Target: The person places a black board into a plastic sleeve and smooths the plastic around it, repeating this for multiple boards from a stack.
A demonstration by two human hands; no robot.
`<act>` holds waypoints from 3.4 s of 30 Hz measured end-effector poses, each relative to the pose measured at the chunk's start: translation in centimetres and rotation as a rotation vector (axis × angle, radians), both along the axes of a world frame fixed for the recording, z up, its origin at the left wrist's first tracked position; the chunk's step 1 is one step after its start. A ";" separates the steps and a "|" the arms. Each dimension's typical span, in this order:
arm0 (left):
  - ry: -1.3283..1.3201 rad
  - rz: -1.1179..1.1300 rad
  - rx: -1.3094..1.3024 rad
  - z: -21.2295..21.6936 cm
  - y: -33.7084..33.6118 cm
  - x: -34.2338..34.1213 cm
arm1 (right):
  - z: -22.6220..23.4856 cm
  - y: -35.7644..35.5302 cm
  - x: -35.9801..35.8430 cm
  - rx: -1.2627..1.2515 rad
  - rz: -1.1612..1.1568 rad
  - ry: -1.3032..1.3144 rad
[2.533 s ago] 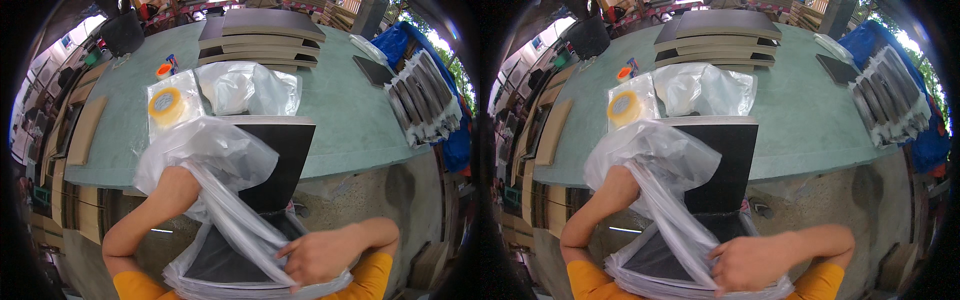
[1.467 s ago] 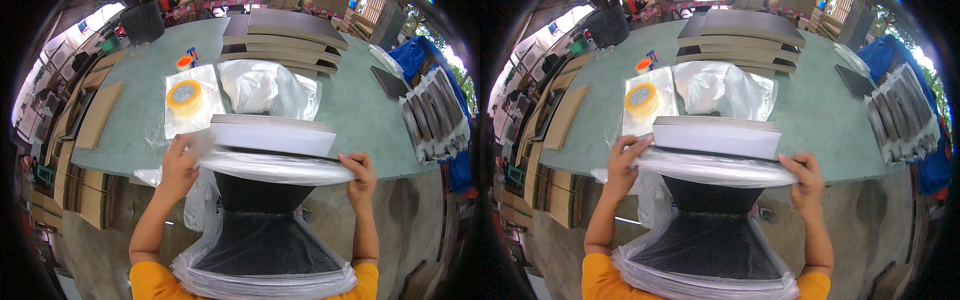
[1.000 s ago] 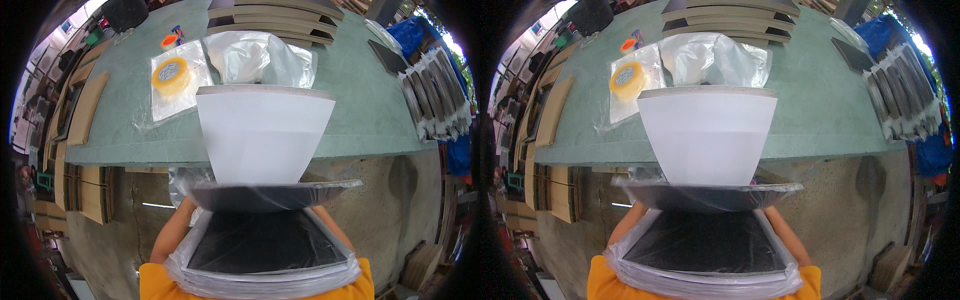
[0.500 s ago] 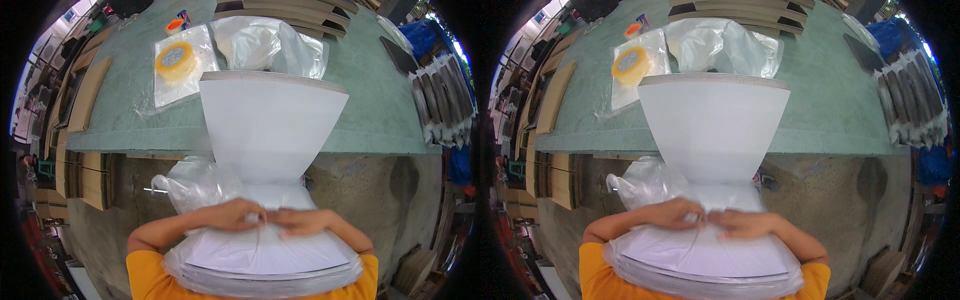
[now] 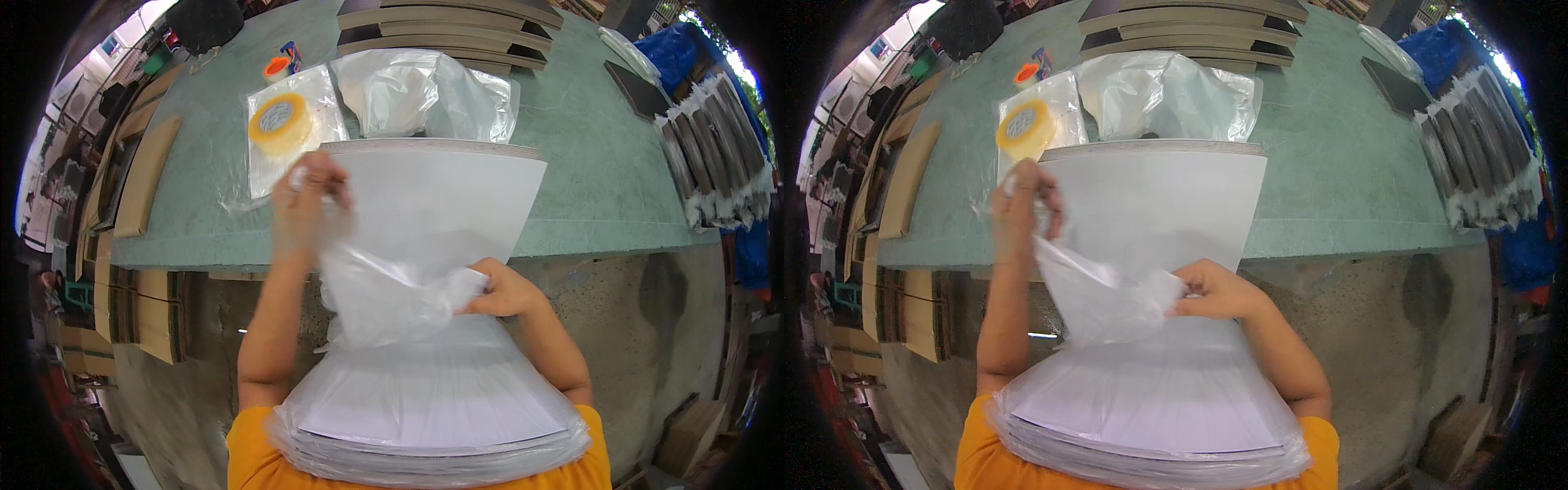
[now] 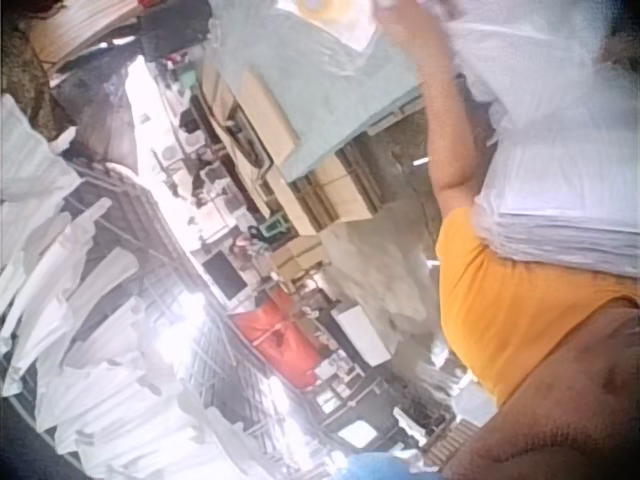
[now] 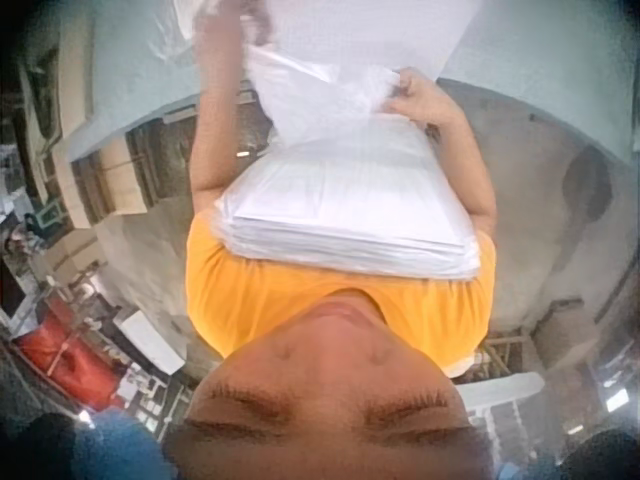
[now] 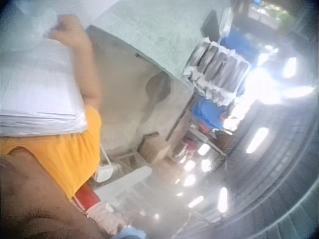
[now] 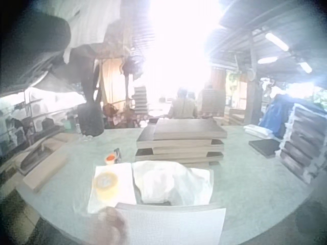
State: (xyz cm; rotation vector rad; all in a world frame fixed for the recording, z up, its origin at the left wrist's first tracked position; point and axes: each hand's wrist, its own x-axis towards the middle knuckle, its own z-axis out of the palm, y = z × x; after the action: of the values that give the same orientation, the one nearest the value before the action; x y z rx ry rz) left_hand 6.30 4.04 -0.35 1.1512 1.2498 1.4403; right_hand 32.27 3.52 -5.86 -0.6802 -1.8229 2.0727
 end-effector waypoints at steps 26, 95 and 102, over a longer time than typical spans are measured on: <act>0.676 -0.068 0.138 -1.8 -1.6 3.2 | 3.2 -0.6 3.1 0.000 -0.406 -0.040; 1.614 -0.954 0.021 1.4 -7.1 2.0 | 4.3 -1.4 4.6 1.375 0.516 -1.049; 0.839 -1.200 -0.207 -1.1 -6.2 -0.3 | 9.5 3.3 5.2 0.968 -0.976 -0.520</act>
State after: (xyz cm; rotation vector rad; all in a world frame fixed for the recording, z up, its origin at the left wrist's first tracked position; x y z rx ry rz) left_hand 6.02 -2.20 -1.40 1.9350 0.8285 -0.0905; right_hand 37.44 6.80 3.63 -1.4339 -1.8312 0.3377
